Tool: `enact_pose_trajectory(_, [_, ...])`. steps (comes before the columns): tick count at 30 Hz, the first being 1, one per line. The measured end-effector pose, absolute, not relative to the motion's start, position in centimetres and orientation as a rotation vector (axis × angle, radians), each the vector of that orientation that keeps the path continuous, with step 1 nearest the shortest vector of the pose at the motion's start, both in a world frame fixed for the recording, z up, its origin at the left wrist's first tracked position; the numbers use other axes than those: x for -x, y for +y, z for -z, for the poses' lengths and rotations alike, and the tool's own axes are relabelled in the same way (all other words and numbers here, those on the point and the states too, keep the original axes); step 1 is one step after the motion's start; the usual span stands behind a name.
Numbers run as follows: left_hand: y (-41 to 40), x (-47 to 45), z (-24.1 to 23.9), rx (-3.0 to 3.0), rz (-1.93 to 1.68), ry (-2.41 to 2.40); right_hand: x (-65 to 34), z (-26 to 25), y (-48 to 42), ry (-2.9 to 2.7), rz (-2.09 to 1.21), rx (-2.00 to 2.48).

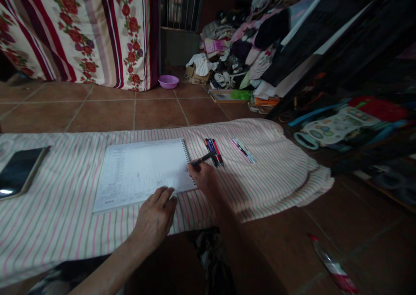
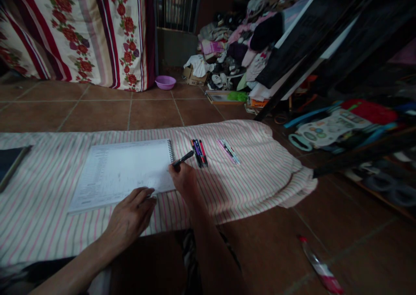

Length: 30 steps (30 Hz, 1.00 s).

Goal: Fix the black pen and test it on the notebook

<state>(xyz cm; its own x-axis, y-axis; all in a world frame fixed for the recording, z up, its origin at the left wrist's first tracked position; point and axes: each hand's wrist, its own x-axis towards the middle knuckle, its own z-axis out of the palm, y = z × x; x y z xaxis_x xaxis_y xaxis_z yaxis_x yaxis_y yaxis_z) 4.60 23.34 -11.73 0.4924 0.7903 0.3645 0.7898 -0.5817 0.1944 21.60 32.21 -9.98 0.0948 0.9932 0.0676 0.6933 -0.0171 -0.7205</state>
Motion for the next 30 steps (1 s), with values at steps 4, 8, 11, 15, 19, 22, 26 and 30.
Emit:
enact_pose_trajectory(4, [23.41, -4.61, 11.75, -2.720, -0.678, 1.434, -21.59, 9.85, 32.17, -1.631, -0.646, 1.797])
enact_pose_trajectory(8, [23.44, -4.60, 11.82, -2.715, -0.688, 1.430, -21.51, 9.81, 32.12, -1.623, -0.655, 1.814])
enact_pose_trajectory(11, [23.43, -4.62, 11.73, -2.715, -0.685, 1.435, -21.53, 10.04, 32.08, -1.597, -0.662, 1.788])
enact_pose_trajectory(15, [23.42, -4.64, 11.57, -2.714, -0.677, 1.436, -21.60, 10.30, 32.11, -1.597, -0.655, 1.775])
enact_pose_trajectory(19, [23.40, -4.64, 11.60, -2.704, -0.656, 1.443, -21.53, 10.17, 32.16, -1.615, -0.638, 1.798])
enact_pose_trajectory(22, [23.34, -4.60, 11.71, -2.702, -0.668, 1.443, -21.47, 10.00, 32.15, -1.628, -0.627, 1.811])
enact_pose_trajectory(26, [23.30, -4.58, 11.72, -2.712, -0.693, 1.428, -21.49, 9.90, 32.14, -1.660, -0.623, 1.788])
enact_pose_trajectory(30, [23.32, -4.59, 11.64, -2.704, -0.683, 1.434, -21.50, 9.99, 32.13, -1.644, -0.603, 1.804])
